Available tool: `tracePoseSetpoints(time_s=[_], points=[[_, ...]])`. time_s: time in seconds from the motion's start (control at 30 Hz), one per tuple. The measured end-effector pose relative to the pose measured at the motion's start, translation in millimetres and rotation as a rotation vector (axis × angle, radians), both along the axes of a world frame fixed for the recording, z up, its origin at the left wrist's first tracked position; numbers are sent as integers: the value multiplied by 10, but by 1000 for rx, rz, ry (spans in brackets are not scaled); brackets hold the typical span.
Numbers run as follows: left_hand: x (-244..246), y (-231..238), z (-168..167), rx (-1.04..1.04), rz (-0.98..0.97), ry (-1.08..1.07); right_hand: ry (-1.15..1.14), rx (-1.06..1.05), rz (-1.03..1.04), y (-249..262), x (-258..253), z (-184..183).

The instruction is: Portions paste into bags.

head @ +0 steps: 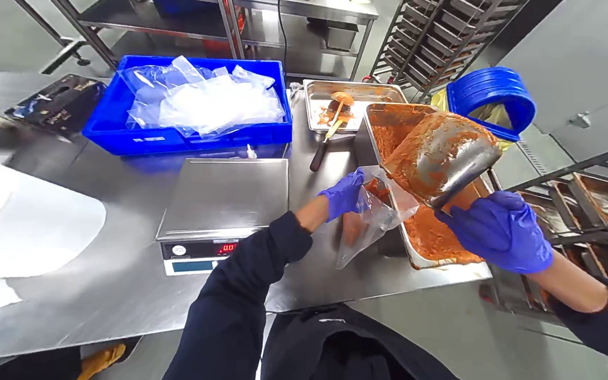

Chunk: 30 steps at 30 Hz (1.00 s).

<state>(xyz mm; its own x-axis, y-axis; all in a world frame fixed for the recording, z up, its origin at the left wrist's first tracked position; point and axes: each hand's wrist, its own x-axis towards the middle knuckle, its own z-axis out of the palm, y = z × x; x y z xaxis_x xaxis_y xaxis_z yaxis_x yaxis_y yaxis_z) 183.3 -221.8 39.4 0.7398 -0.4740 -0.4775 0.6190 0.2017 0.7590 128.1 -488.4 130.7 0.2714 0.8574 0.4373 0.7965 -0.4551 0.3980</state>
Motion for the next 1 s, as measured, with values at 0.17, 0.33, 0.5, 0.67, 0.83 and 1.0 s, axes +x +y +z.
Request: tracePoseSetpoints(time_s=[0.17,0.33,0.5,0.67,0.83,1.0], points=[[-49,17,16,-3,3,-13,12,276,-12,31,16,-66],[-93,11,5,-3,12,-1,409,691,-276,0,38,-6],[-90,-6,-9,17,7,-19,446,695,-247,-52,22,-99],[-127,8,-51,12,1,-45,740,1151,-506,-151,89,76],[-162,-11,-42,51,35,15,834,859,-932,-578,660,72],[-195,4,8,54,46,14,880,-80,-924,-627,1761,-836]])
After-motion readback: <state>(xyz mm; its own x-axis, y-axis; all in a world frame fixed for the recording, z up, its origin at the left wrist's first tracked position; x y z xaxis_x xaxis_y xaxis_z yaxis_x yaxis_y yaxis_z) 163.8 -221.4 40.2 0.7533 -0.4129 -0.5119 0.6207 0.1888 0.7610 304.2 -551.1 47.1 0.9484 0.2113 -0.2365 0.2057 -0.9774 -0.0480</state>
